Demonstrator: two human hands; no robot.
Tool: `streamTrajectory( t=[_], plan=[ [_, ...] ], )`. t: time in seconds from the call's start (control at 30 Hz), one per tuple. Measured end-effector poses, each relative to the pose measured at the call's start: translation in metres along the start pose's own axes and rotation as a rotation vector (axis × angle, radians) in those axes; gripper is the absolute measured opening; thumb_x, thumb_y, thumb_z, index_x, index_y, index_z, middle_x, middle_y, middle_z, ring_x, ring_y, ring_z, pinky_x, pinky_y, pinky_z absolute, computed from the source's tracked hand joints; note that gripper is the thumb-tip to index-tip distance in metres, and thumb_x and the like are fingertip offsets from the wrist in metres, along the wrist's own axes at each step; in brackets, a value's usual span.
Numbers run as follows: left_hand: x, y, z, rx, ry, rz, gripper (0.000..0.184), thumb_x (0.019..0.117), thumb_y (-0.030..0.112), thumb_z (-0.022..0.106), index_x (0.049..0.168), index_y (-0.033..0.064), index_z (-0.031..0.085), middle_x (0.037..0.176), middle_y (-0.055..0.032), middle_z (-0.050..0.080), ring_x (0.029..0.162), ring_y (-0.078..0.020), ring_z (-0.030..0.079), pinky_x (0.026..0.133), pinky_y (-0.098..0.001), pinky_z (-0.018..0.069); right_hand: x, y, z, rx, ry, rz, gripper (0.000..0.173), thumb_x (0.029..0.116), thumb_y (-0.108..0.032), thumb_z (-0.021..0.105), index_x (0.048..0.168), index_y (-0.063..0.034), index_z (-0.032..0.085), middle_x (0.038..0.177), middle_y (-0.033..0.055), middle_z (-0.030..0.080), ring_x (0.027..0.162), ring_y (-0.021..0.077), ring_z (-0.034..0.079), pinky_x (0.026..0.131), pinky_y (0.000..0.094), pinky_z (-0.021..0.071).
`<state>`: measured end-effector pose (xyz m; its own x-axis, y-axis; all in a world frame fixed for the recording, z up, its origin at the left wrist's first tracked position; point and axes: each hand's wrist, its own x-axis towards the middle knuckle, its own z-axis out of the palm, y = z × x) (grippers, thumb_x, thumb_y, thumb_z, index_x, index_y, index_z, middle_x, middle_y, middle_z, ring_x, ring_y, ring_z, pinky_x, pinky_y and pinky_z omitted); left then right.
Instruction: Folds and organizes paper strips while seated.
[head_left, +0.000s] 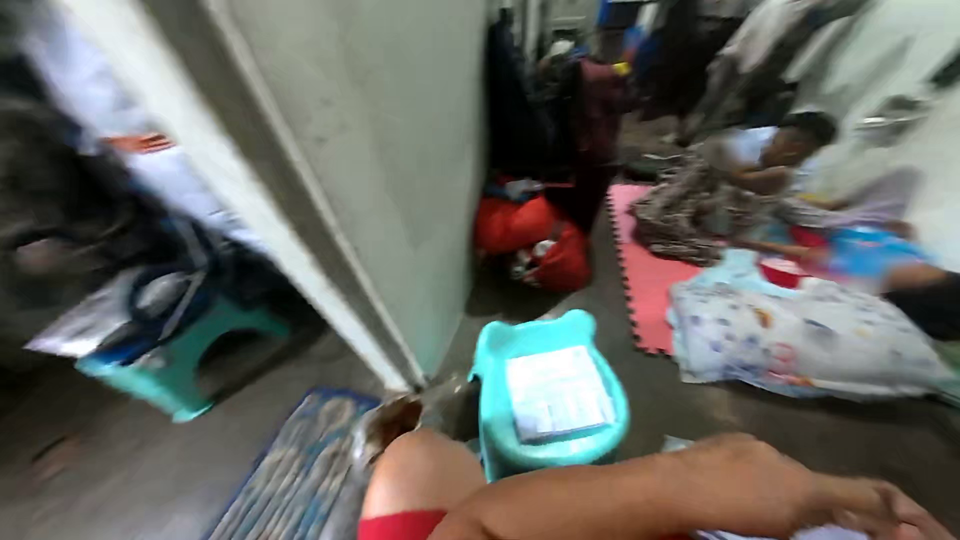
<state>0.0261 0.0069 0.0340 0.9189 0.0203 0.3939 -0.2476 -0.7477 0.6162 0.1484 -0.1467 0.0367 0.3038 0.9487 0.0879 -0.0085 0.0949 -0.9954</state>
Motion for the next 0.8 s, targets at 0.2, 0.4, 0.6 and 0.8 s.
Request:
streamTrajectory(
  t=[0.2,0.4,0.6,0.8],
  plan=[
    [0.018,0.019,-0.025,0.057,-0.042,0.084,0.02,0.1014,0.016,0.062,0.118,0.0069,0.068,0.074,-0.0136,0.071,0.069,-0.032,0.071,0.066,-0.0508,0.0563,-0.011,0.005,-0.018,-0.101,0.022,-0.158,0.029,0.0925,-0.025,0.073,0.119,-0.0334,0.066,0.102,-0.0185,0.072,0.091,-0.0047,0.066,0.081,0.0172,0.0556],
    [0.008,0.031,-0.089,0.084,-0.057,-0.088,0.025,0.0976,0.019,0.068,0.112,-0.0017,0.069,0.086,-0.0167,0.071,0.077,-0.0304,0.071,0.073,-0.0497,0.0572,0.033,-0.002,0.009,-0.269,0.047,-0.443,0.012,0.0919,-0.03,0.074,0.101,-0.0257,0.068,0.091,-0.0132,0.067,0.078,-0.0049,0.062,0.068,0.0131,0.0536],
    [-0.027,0.023,-0.14,0.235,0.056,-0.129,0.022,0.1014,0.022,0.062,0.105,0.0022,0.072,0.093,-0.0133,0.071,0.09,-0.0257,0.069,0.086,-0.0448,0.0548,0.087,-0.006,0.065,-0.065,-0.065,-0.401,0.018,0.09,-0.015,0.072,0.106,-0.0146,0.063,0.092,-0.0101,0.068,0.082,-0.0008,0.064,0.074,0.0197,0.0561],
    [-0.053,0.01,-0.161,0.152,0.198,-0.222,0.019,0.1057,0.015,0.053,0.109,0.0011,0.065,0.094,-0.0085,0.068,0.084,-0.0125,0.065,0.08,-0.0296,0.0545,0.112,0.012,0.115,0.102,-0.25,-0.285,0.017,0.098,-0.014,0.064,0.113,-0.0079,0.069,0.102,-0.0063,0.073,0.096,0.003,0.068,0.088,0.0266,0.0581]
  ],
)
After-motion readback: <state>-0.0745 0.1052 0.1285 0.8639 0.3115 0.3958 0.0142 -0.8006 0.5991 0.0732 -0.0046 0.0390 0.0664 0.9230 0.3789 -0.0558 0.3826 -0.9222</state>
